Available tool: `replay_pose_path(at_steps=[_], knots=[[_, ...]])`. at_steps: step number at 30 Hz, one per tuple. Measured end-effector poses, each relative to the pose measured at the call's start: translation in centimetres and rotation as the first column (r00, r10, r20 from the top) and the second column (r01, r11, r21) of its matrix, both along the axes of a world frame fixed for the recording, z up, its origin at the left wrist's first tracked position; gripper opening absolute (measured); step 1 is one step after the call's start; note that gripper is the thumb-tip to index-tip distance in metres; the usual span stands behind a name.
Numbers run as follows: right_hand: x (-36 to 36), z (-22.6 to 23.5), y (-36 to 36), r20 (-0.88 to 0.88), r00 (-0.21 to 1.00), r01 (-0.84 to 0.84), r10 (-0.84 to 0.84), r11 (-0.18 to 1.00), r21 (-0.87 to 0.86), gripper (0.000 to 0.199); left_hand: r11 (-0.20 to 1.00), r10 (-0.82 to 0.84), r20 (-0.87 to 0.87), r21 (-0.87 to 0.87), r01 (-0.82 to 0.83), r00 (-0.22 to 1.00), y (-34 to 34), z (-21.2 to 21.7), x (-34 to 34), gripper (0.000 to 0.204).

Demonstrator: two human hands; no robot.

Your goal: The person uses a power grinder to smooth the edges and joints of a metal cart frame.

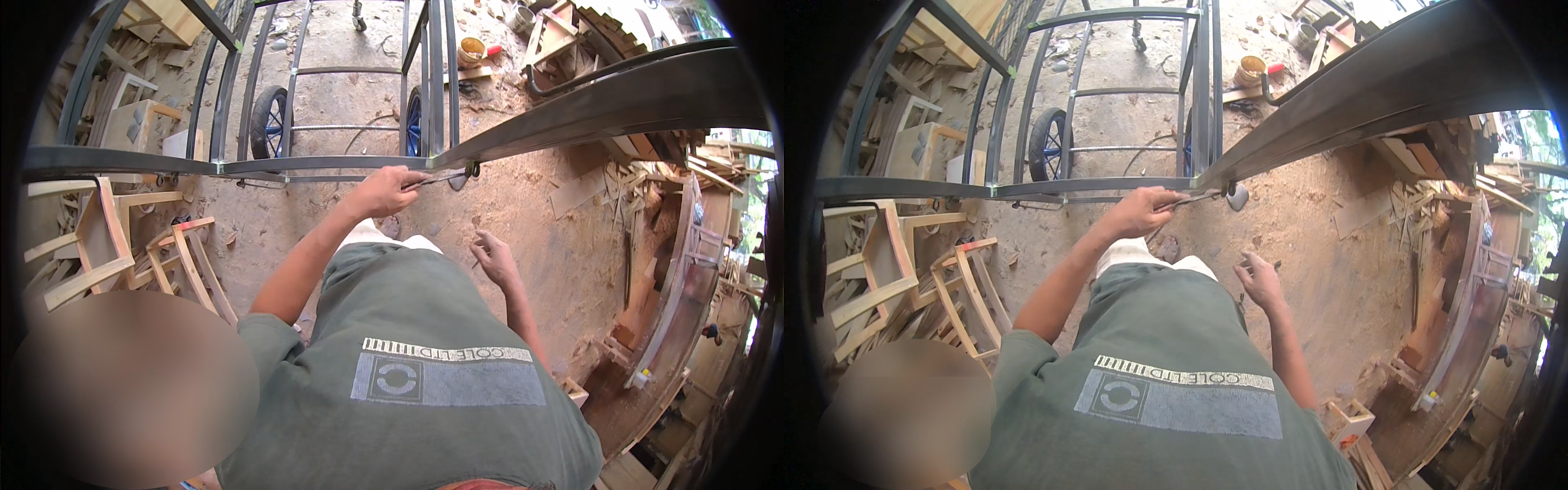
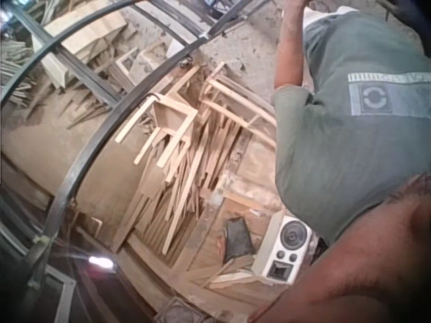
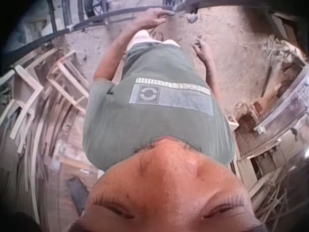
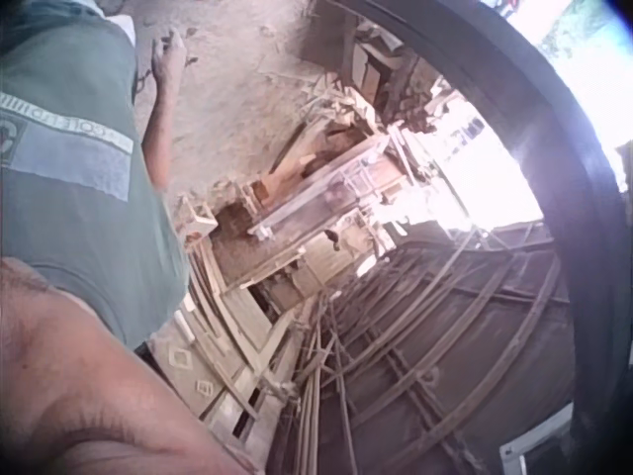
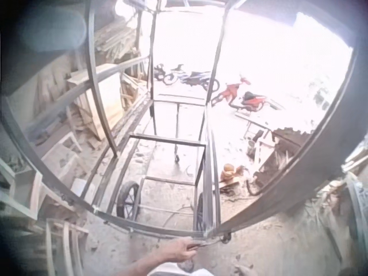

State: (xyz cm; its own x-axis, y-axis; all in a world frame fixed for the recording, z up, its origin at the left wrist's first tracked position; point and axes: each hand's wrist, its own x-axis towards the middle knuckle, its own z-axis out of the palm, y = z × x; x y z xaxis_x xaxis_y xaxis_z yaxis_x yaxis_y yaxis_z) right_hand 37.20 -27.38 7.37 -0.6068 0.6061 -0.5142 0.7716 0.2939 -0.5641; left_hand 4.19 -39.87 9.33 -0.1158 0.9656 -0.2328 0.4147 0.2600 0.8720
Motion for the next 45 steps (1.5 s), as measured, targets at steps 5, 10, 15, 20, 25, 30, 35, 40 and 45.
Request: replay_pose_path(at_steps=[5,10,15,20,25,30,35,40,45], knots=[[-0.3,0.7,-2.7,0.013,0.994,0.106,-0.106,0.994,0.007,0.048,0.993,-0.112,0.223,0.001,0.115,0.968,2.0,-0.8,-1.8,0.044],[-2.6,0.6,-7.6,0.014,0.966,0.257,-0.257,0.966,-0.015,0.048,0.883,0.028,0.926,-0.2,0.425,0.376,4.0,-3.0,-4.3,0.039],[-4.2,0.1,-14.6,-0.151,0.881,0.44,-0.448,0.894,-0.08,0.045,0.768,0.114,0.99,-0.033,0.64,-0.086,4.6,-5.2,-4.8,0.043],[-4.8,-1.2,-20.3,-0.18,0.792,0.586,-0.584,0.809,-0.046,0.045,0.817,-0.005,0.997,0.048,0.575,-0.077,3.8,-3.2,-5.0,0.05],[-7.1,-0.4,-23.2,-0.216,0.672,0.711,-0.708,0.699,-0.079,0.047,0.828,-0.106,0.975,-0.023,0.561,0.197,5.6,-4.7,-5.7,0.053],[-9.7,0.4,-24.6,-0.226,0.637,0.745,-0.737,0.663,-0.066,0.051,0.911,-0.158,0.877,-0.048,0.409,0.455,5.3,-3.1,-4.5,0.038],[-10.5,0.5,-25.2,-0.216,0.633,0.752,-0.743,0.657,-0.055,0.052,0.931,-0.205,0.86,0.024,0.364,0.468,4.7,-3.7,-3.1,0.035],[-9.5,-0.4,-25.3,-0.208,0.611,0.771,-0.764,0.634,-0.066,0.052,0.89,-0.208,0.812,-0.073,0.45,0.545,5.8,-1.7,-4.6,0.035],[-8.9,-1.1,-24.8,-0.22,0.622,0.769,-0.751,0.639,-0.005,0.052,0.883,-0.38,0.488,-0.061,0.465,0.786,6.6,1.3,-5.5,0.041]])
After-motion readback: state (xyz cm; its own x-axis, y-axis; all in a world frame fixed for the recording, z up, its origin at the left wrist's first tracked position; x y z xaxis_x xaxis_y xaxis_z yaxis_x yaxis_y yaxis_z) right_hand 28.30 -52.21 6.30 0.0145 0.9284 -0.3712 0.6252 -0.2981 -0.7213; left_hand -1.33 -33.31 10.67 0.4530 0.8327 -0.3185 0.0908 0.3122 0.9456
